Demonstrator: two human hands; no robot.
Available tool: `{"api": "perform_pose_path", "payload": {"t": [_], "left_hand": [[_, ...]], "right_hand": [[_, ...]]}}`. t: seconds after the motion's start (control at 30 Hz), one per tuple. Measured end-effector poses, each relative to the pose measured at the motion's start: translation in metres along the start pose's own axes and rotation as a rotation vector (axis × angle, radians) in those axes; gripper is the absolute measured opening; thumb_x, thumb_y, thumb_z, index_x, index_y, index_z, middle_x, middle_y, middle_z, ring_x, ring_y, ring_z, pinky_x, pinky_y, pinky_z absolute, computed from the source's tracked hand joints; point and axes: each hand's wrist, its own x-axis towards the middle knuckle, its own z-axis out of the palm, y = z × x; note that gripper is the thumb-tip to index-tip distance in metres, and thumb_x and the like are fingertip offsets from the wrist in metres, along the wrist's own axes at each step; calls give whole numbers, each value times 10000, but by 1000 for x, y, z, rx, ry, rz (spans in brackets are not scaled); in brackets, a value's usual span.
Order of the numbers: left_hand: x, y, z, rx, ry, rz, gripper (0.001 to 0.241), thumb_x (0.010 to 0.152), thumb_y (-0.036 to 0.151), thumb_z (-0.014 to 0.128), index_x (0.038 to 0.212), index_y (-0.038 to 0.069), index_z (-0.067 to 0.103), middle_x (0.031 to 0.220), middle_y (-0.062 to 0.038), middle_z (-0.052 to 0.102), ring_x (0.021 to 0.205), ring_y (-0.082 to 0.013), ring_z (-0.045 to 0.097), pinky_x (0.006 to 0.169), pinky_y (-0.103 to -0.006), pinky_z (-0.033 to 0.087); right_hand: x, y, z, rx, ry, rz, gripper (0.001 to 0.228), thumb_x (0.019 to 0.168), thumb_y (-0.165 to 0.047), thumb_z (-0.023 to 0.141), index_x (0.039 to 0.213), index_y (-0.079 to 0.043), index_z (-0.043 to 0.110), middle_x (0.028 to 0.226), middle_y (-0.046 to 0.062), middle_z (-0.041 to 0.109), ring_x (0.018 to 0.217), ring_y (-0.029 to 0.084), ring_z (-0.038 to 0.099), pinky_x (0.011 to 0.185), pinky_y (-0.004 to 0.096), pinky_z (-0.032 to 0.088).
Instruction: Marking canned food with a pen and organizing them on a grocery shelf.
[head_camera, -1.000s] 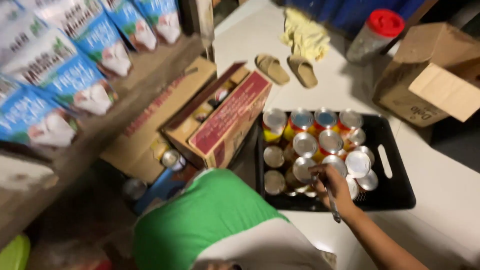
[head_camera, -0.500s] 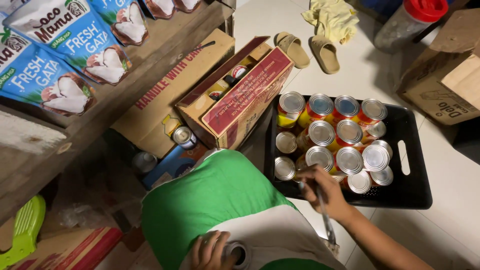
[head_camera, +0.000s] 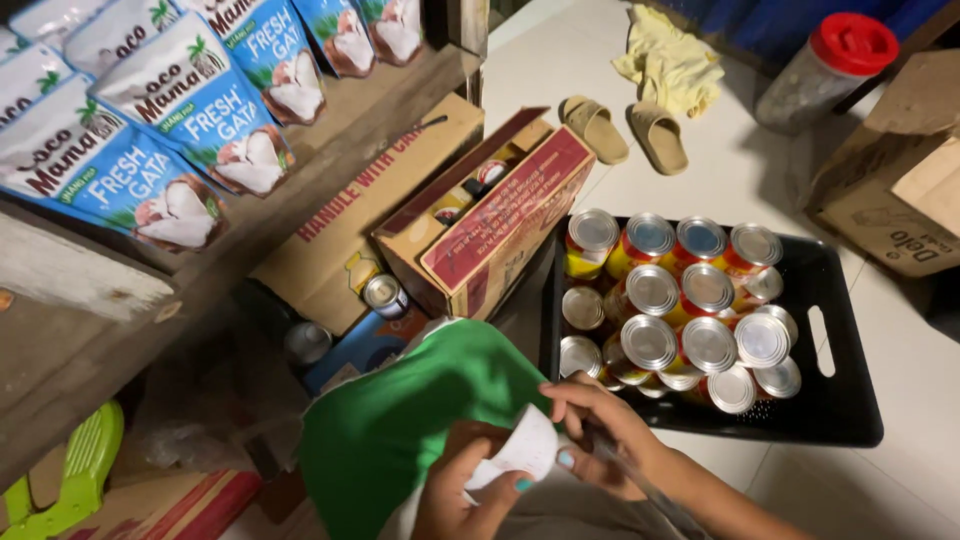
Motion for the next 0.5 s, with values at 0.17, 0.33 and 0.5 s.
{"api": "perform_pose_path", "payload": {"t": [0.17, 0.33, 0.5], "left_hand": [[4, 11, 6, -28, 7, -11, 321, 853, 147, 800, 1120, -10, 717, 1130, -137, 686, 1076, -265, 689, 967, -356, 519], [13, 25, -9, 149, -117, 146, 413, 828, 152, 842, 1190, -10, 725, 1163, -153, 648, 1107, -304, 628, 979, -378, 463], [23, 32, -15, 31, -297, -117, 452, 817, 197, 882, 1187, 80, 652, 1062, -117, 660, 1006, -222, 644, 895, -329, 502]], "right_hand": [[17, -29, -13, -28, -81, -16, 718, 840, -80, 751, 1525, -53, 536, 1060, 75, 507, 882, 154, 487, 792, 322, 443], [13, 2, -31, 60, -417, 134, 492, 877, -231, 877, 1276, -57, 647, 931, 34, 561, 814, 155, 509, 766, 307, 454], [10, 15, -24, 253, -378, 140, 304, 887, -229, 866, 1012, -61, 645, 942, 26, 580, 809, 158, 542, 683, 300, 435]]}}
